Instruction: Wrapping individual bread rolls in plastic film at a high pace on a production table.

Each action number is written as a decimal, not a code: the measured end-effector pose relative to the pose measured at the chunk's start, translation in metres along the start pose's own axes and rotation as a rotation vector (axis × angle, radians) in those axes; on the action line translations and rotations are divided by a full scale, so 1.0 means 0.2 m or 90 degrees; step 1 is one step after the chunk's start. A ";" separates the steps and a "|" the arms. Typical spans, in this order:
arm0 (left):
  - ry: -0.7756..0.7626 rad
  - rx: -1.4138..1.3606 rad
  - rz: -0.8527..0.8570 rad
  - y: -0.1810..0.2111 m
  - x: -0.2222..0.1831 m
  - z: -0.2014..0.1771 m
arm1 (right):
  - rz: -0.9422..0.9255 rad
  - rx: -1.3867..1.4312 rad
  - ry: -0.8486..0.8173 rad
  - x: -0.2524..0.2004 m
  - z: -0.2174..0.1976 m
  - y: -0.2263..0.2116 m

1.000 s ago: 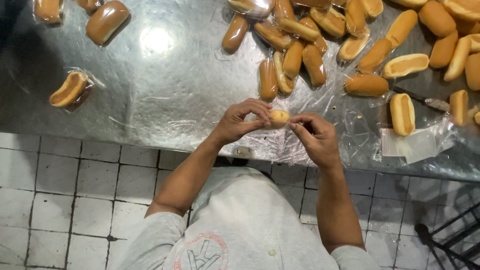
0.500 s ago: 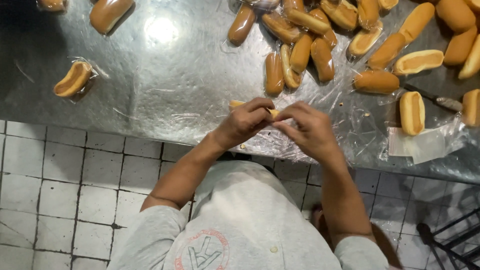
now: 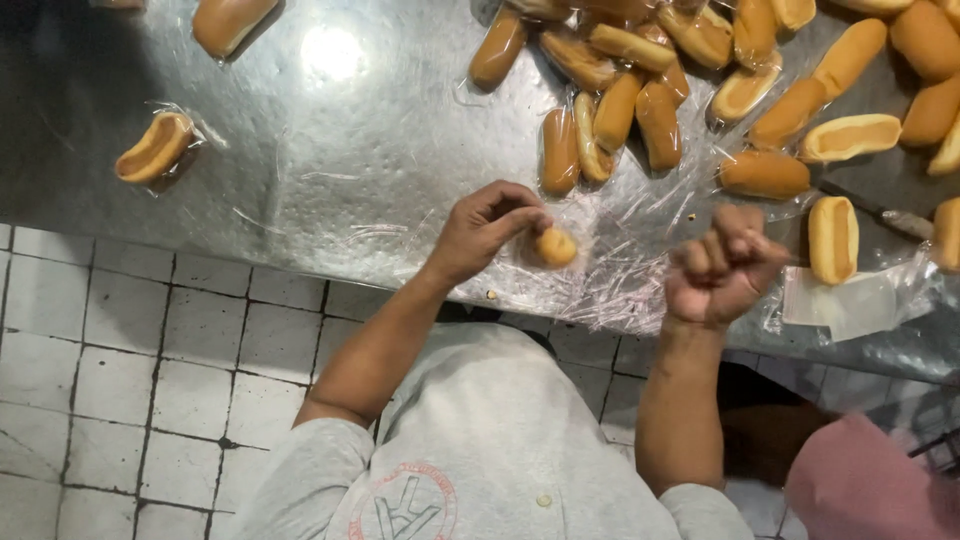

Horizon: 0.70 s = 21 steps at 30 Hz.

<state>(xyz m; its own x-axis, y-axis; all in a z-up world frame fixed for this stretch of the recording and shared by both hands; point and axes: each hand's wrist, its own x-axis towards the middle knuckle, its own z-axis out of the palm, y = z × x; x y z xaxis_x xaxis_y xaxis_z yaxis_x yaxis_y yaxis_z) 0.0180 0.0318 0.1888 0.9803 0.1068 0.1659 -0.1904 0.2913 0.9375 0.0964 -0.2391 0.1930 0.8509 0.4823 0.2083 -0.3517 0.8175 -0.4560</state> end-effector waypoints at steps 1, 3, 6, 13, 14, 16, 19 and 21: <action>0.039 -0.004 -0.021 0.03 0.01 0.04 | 0.008 -0.151 0.097 0.00 -0.07 0.05; 0.073 -0.012 -0.042 0.04 0.02 0.09 | 0.013 -0.305 0.197 -0.03 -0.12 0.17; 0.185 0.103 -0.071 -0.09 0.08 0.04 | 0.115 -0.433 0.119 0.03 -0.07 0.40; 0.234 0.406 -0.146 -0.45 0.13 -0.29 | 0.094 -0.659 0.448 0.12 -0.08 0.72; 0.212 0.413 -0.267 -0.52 0.08 -0.32 | 0.159 -0.710 0.523 0.08 0.00 0.73; 0.187 0.500 -0.351 -0.65 -0.09 -0.39 | 0.301 -0.618 0.552 0.00 -0.25 0.86; -0.069 0.751 -0.496 -0.51 -0.09 -0.26 | 0.507 -0.467 0.575 -0.16 -0.65 0.98; -0.314 0.913 -0.537 -0.67 -0.10 -0.32 | 0.565 -0.408 0.571 -0.12 -0.85 1.04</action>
<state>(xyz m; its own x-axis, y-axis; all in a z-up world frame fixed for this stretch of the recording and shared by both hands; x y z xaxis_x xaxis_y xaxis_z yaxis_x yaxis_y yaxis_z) 0.0207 0.0509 0.0405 0.7522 0.0251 -0.6584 0.2654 -0.9262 0.2680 0.0691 -0.1342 -0.0537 0.4849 0.1939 -0.8528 -0.8638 -0.0465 -0.5017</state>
